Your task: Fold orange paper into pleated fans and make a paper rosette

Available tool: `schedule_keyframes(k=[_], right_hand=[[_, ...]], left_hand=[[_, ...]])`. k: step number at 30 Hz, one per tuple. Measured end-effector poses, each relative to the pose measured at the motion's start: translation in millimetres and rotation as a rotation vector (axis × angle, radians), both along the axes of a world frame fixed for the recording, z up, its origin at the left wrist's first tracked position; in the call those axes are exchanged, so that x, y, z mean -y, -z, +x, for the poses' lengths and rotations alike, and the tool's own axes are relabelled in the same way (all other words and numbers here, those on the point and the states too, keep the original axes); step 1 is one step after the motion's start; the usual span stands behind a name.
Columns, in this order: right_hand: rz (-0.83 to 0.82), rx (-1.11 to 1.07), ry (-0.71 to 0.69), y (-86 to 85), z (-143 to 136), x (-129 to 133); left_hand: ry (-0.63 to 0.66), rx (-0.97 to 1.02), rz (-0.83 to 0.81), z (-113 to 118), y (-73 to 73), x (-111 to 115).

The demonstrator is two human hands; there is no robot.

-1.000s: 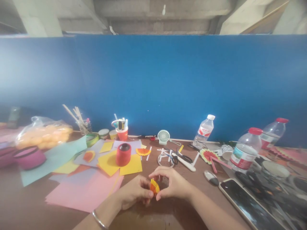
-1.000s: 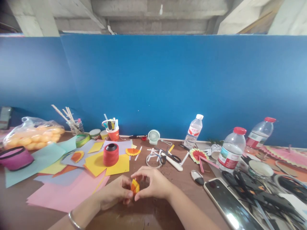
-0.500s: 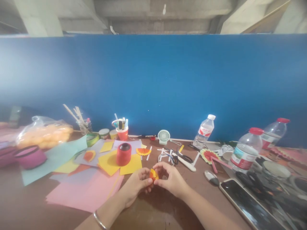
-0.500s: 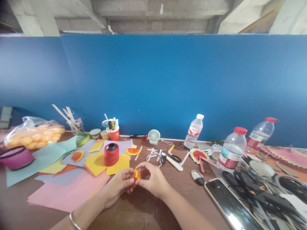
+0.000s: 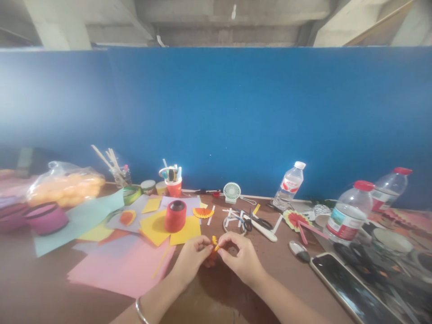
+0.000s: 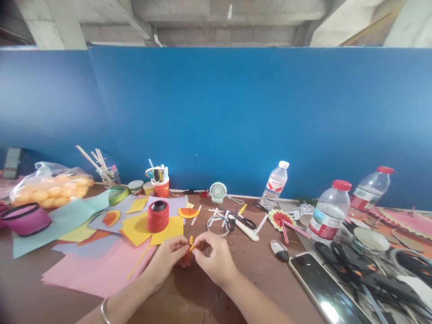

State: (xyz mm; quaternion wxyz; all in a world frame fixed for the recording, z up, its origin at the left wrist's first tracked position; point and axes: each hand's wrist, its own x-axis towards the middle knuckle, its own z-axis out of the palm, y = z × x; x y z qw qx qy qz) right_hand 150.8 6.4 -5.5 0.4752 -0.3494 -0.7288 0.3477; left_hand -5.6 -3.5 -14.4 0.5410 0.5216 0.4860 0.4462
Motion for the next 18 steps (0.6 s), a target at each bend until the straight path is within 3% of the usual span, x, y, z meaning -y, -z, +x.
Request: schedule_keyframes(k=[12,18], right_hand=[[0.247,0.181,-0.062,1.2,0,13],[0.403,0.227,-0.041,-1.2,-8,25]], left_hand=[[-0.226,-0.099,0.004,-1,6.6,1],[-0.225,-0.1,0.049,2,11.7,1]])
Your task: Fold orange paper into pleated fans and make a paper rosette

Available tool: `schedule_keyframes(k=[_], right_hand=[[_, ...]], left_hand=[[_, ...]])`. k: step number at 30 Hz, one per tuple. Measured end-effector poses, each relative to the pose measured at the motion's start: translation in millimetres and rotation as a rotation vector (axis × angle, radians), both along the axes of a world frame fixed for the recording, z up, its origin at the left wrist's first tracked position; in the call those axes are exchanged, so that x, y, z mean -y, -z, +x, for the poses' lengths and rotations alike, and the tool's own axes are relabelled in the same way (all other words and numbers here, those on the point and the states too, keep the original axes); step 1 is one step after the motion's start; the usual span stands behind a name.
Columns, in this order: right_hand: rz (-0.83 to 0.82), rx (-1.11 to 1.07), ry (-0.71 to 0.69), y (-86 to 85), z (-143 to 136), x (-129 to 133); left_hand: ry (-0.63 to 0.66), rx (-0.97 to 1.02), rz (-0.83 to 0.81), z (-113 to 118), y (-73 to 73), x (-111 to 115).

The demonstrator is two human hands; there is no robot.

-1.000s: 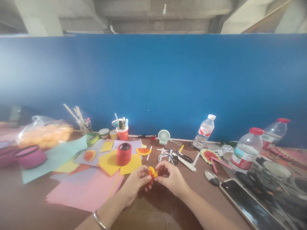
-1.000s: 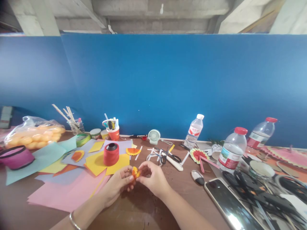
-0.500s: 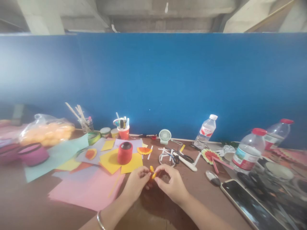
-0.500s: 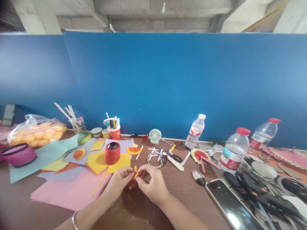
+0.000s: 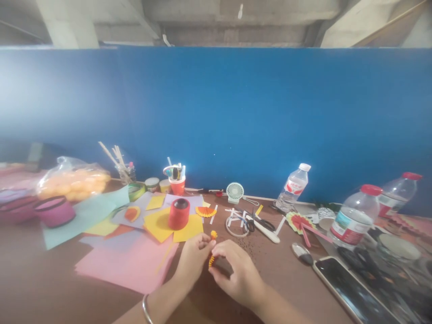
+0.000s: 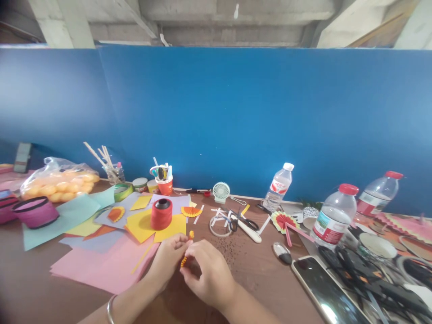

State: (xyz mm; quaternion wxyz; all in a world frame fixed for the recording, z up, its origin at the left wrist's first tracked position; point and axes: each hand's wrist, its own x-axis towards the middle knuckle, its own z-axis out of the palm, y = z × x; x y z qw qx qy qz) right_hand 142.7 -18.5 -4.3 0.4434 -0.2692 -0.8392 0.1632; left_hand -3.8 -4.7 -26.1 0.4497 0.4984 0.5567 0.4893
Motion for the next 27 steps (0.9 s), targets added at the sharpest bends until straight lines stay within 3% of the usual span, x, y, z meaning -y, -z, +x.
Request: schedule_keyframes(k=[5,11,18,22,27], right_hand=[[-0.015,-0.049,0.095,4.7,-1,-1],[-0.238,-0.185,0.282,5.5,4,-12],[-0.28,-0.244,0.255,4.0,5,-12],[-0.205,-0.251,0.178,4.1,4,-11],[-0.237,-0.263,0.155,6.8,4,-13]], left_hand=[[0.036,0.005,0.063,3,-6.2,3],[0.214,0.06,0.043,7,-21.7,11],[0.153,0.067,0.023,3,-15.7,6],[0.095,-0.08,0.094,2,-15.1,7],[0.138,-0.213,0.168,2,-20.6,13]])
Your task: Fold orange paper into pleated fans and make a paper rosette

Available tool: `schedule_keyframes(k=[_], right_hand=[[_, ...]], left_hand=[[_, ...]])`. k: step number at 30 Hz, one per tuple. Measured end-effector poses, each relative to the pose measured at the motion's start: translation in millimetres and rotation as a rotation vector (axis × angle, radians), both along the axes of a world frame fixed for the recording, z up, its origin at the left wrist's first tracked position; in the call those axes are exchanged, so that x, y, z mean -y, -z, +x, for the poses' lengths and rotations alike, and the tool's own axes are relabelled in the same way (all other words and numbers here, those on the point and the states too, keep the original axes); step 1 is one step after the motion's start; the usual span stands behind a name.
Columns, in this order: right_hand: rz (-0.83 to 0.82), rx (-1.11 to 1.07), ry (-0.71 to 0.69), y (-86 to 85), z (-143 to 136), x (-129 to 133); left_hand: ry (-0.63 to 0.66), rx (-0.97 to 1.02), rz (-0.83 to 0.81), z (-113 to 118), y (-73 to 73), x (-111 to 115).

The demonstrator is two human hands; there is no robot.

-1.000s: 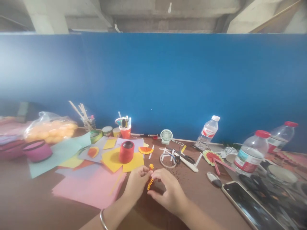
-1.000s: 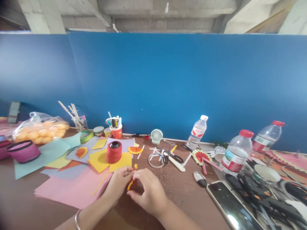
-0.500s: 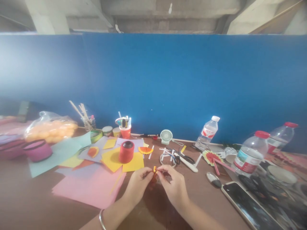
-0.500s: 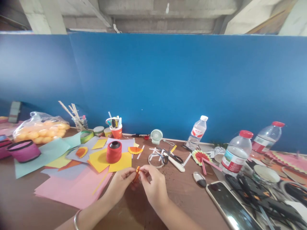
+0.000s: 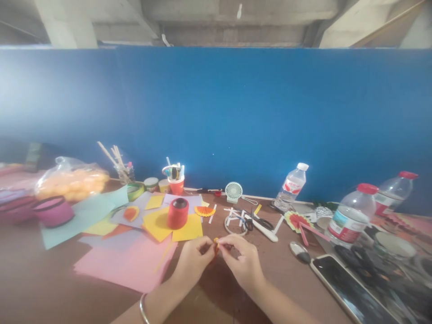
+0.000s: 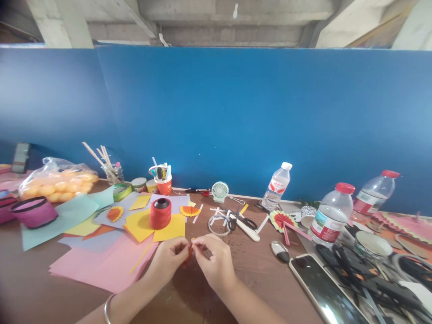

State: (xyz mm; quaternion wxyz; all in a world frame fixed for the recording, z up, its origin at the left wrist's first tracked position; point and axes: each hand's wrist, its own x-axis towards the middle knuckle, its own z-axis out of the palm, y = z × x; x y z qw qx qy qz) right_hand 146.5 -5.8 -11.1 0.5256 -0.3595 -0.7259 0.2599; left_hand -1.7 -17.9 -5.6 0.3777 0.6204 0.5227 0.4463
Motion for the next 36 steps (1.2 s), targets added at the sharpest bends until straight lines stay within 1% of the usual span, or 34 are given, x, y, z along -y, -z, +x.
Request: schedule_keyframes(k=[3,6,12,16,18,22,26,29,33,36], right_hand=[[-0.083,-0.039,0.015,0.3,-0.5,-1.3],[-0.162,-0.109,-0.016,-1.9,-1.4,-2.0],[-0.266,-0.22,-0.036,-2.5,-2.8,-3.8],[-0.269,-0.233,-0.037,0.0,-2.0,-4.7],[-0.269,-0.23,-0.039,0.5,-1.6,-4.3],[-0.28,-0.239,-0.048,0.7,-1.3,-3.8],[-0.293,-0.244,-0.027,1.6,-1.0,-3.7],[-0.272,-0.256,-0.038,2.5,-1.3,-3.4],[-0.282,-0.315,-0.101,2.3,-0.7,-4.7],[-0.266,-0.228,-0.166,0.7,1.3,-8.1]], left_hand=[[0.031,0.039,-0.022,1.6,-4.1,1.7],[0.048,0.08,-0.041,3.2,-6.7,1.9],[0.057,0.153,-0.088,3.3,-3.7,0.6],[0.061,0.194,-0.099,3.6,-4.3,1.8],[0.057,0.206,-0.079,3.9,-6.2,2.9],[0.051,0.165,-0.023,3.9,-6.1,3.7],[0.061,0.157,-0.076,3.8,-0.9,2.5],[0.036,0.101,-0.061,3.6,-0.7,2.3],[0.021,0.052,-0.012,2.8,-4.4,3.1],[0.018,0.015,-0.001,1.1,-5.2,2.9]])
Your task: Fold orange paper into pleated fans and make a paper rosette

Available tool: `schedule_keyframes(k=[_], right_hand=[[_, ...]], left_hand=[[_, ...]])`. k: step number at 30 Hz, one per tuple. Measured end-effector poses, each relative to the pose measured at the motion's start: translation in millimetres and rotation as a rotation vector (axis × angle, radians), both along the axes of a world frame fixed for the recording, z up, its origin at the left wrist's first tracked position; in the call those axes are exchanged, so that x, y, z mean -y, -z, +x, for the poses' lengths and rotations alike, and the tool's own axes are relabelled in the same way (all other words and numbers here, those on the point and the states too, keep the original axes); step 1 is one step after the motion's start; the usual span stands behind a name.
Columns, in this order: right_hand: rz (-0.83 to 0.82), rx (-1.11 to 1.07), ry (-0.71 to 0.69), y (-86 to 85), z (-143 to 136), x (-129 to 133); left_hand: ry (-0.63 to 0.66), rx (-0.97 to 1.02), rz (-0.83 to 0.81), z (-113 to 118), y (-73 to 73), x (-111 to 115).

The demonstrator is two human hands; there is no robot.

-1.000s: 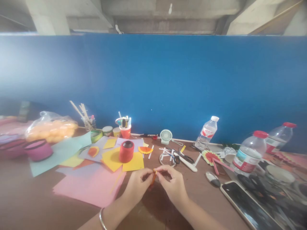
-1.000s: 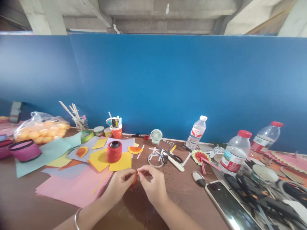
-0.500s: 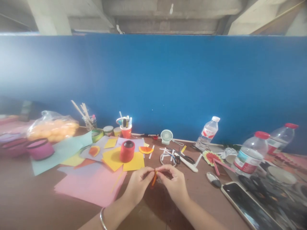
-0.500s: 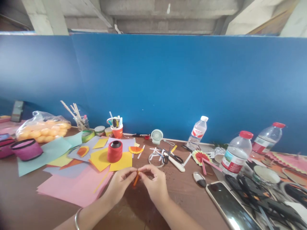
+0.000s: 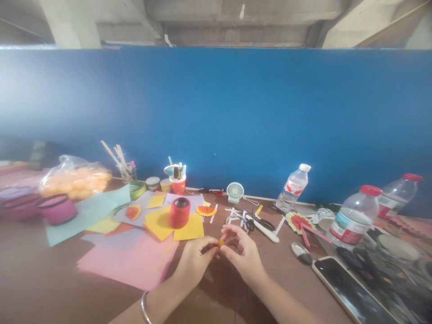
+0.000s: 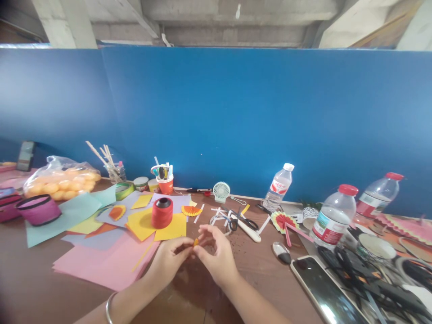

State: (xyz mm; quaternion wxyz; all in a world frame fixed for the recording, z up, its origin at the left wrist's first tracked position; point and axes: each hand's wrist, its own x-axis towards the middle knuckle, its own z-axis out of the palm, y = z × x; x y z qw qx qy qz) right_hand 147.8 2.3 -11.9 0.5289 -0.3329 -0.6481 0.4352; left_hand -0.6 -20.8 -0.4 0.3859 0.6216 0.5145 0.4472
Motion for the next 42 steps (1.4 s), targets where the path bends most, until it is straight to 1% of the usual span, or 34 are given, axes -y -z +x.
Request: schedule_keyframes(k=[3,5,8,12,14,17,20,23,26,28,30,33,36,38,40,42], right_hand=[[0.077,0.149,-0.026,-1.7,2,-3],[0.075,0.181,-0.014,-2.5,2,-4],[0.027,0.164,0.005,-3.0,2,-4],[-0.016,0.149,0.01,-2.2,5,-7],[-0.028,0.126,0.041,-1.5,7,-9],[-0.021,0.093,0.06,-1.1,11,-13],[0.049,0.126,-0.006,-2.7,16,-15],[0.168,0.252,-0.101,-5.9,22,-15],[0.266,0.377,-0.155,-6.9,24,-15],[0.328,0.411,-0.162,-4.4,24,-16],[0.368,0.414,-0.136,-0.3,23,-19],[0.347,0.427,-0.031,3.7,25,-22],[0.324,0.44,0.033,0.2,29,-23],[0.345,0.446,0.006,-4.6,31,-21],[0.383,0.487,-0.07,-7.6,31,-19],[0.428,0.542,-0.137,-6.6,29,-18]], left_hand=[[-0.016,-0.082,0.045,-2,1.8,-1],[-0.005,-0.158,0.088,-4,3.1,-2],[0.014,-0.272,0.149,-5,2.3,-1],[0.018,-0.373,0.238,-6,-3.4,0],[0.034,-0.415,0.273,-8,-5.4,1],[0.056,-0.5,0.342,-11,-4.1,0],[0.046,-0.597,0.42,-14,-1.0,-1],[0.041,-0.694,0.46,-15,-0.7,-2],[0.057,-0.783,0.489,-15,-1.7,-2],[0.074,-0.827,0.512,-15,-1.4,-3],[0.088,-0.862,0.52,-15,-0.5,-3],[0.074,-0.904,0.51,-17,-0.4,-3],[0.044,-0.95,0.517,-19,-3.1,-3],[0.044,-0.973,0.534,-20,-5.0,-3],[0.053,-0.987,0.56,-20,-5.4,-3],[0.069,-0.997,0.597,-20,-3.8,-4]])
